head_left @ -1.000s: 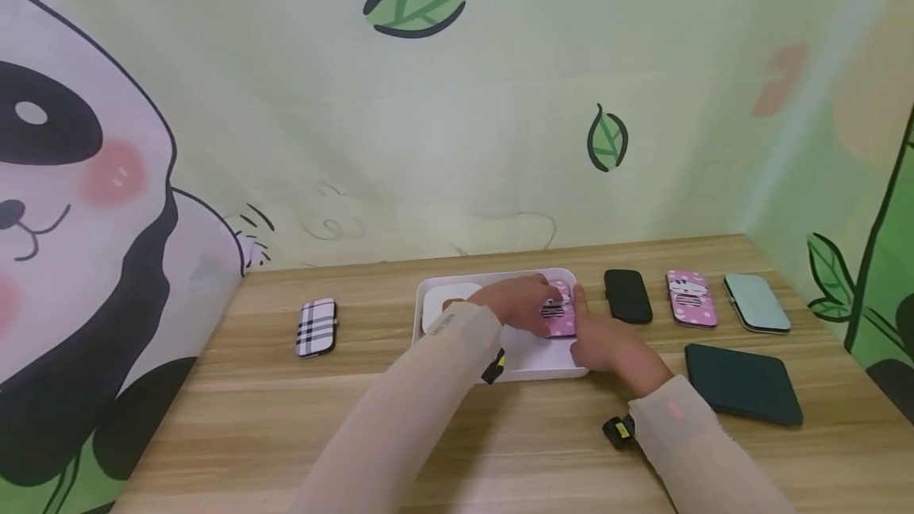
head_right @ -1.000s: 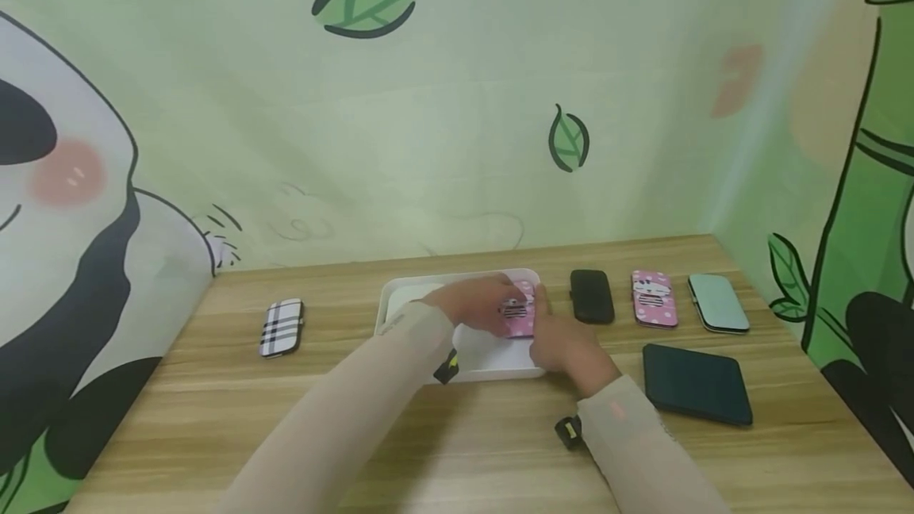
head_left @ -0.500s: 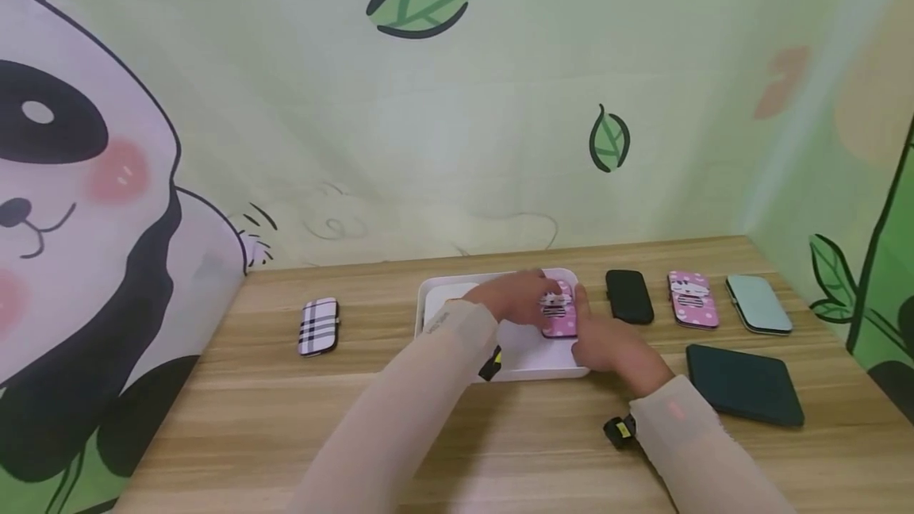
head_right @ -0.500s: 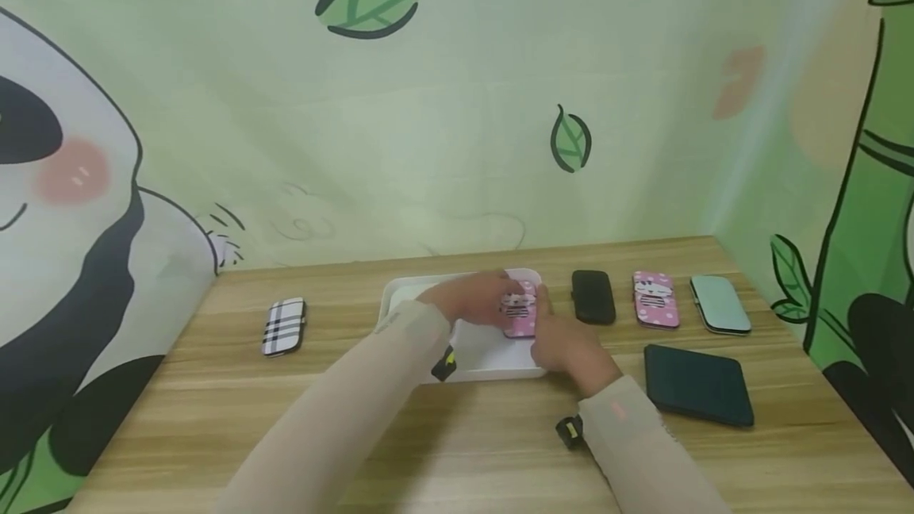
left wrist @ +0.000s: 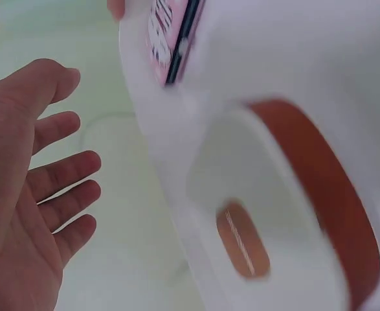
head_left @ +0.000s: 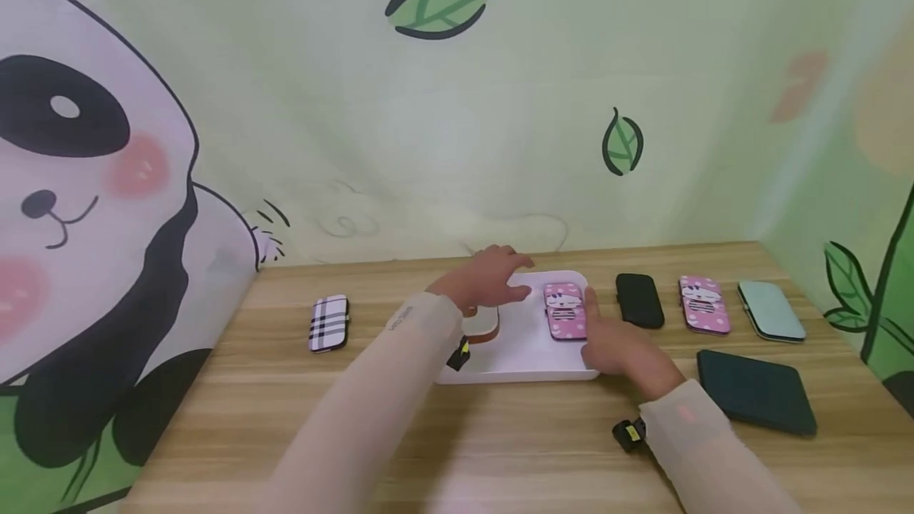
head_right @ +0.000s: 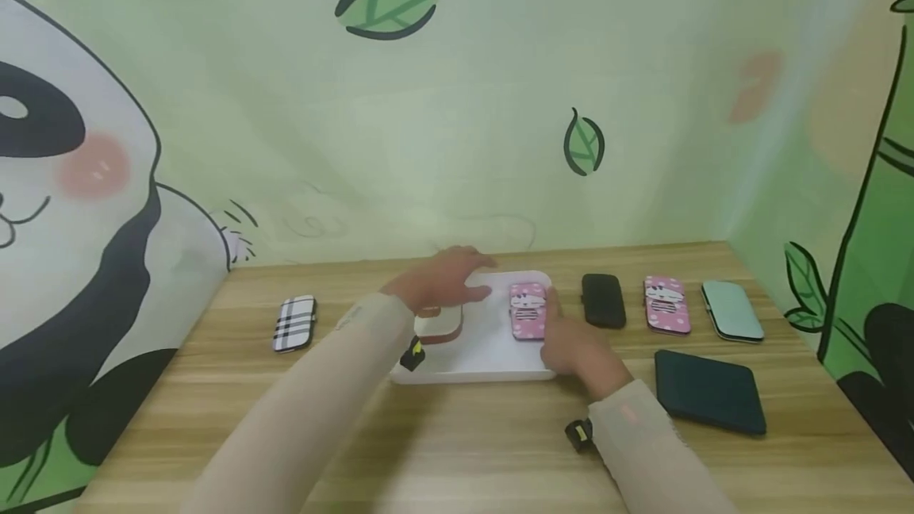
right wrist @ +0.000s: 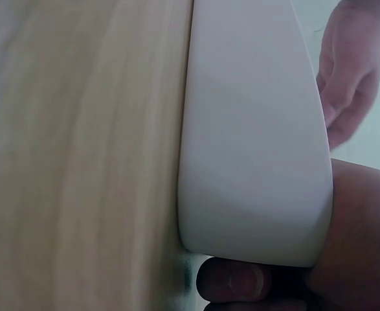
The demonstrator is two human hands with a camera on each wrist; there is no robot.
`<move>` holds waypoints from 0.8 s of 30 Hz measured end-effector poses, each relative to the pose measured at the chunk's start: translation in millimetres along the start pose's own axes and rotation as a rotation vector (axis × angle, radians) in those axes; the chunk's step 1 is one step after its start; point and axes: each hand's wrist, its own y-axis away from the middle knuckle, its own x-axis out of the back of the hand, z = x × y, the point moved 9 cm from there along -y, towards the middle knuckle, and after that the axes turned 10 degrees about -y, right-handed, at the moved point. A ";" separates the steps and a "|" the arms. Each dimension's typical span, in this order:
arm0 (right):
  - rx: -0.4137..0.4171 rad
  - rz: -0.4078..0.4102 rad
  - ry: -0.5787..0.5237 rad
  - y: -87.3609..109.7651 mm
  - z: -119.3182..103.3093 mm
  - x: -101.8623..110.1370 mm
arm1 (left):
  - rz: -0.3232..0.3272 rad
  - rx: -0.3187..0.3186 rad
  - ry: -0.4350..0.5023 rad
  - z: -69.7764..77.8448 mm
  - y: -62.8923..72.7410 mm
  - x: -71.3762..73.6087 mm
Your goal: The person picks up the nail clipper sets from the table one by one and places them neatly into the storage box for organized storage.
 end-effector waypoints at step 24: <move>0.025 0.006 -0.006 3.6 -4.5 0.1 | 0.080 0.237 0.116 -164.7 87.0 -37.8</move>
